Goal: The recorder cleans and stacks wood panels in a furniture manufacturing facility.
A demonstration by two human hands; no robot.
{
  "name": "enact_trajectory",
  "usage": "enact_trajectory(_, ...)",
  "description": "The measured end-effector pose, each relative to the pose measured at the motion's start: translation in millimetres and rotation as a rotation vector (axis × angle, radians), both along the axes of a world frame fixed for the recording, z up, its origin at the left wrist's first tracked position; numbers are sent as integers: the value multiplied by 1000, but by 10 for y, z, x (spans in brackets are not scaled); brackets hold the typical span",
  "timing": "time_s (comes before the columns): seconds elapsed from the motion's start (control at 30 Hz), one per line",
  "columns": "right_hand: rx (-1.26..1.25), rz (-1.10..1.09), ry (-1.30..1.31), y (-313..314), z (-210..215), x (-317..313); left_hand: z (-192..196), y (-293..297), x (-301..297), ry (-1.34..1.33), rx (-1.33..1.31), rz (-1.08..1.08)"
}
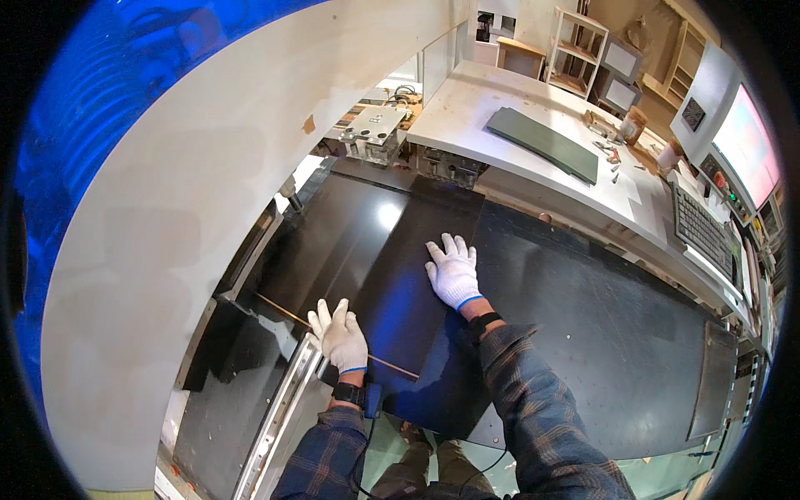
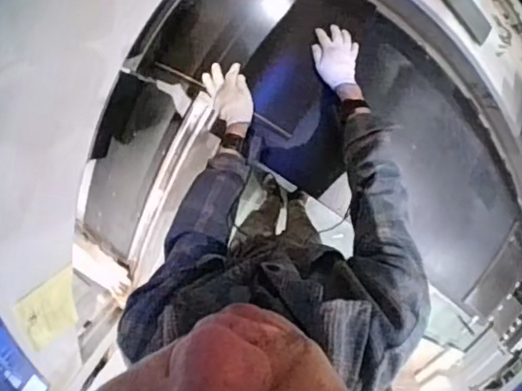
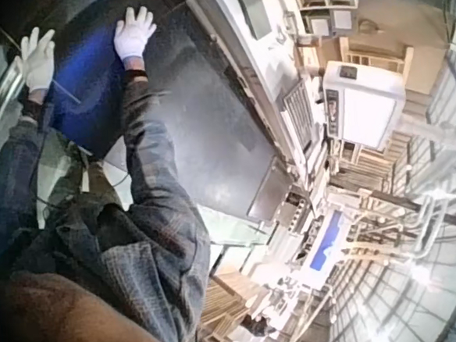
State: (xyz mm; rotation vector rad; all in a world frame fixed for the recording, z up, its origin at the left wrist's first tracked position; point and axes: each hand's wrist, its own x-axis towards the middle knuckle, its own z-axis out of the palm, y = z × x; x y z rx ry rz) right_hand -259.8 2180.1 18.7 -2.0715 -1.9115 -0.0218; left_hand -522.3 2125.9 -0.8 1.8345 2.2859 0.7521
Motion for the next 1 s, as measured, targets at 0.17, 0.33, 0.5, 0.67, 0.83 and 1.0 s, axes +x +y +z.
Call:
enact_trajectory(0.17, 2, 2, -12, 367, -6, 226, -17, 270, 221, -122, 49, 26)
enact_trajectory(0.33, 32, -41, -55, 414, -55, 209, 28, 310, 277, -141, 76, 66)
enact_trajectory(0.5, 62, -38, -63, 451, -62, 191, 40, 323, 236, -178, 59, 69)
enact_trajectory(0.67, 156, 37, 17, 347, -100, 382, -14, 300, 288, -182, 85, 35)
enact_trajectory(0.83, 199, -74, 169, -247, -62, 532, -43, 340, 303, -174, 127, 75)
enact_trajectory(1.0, 290, 106, 252, -484, -231, 239, -241, 417, 271, -160, 236, 65)
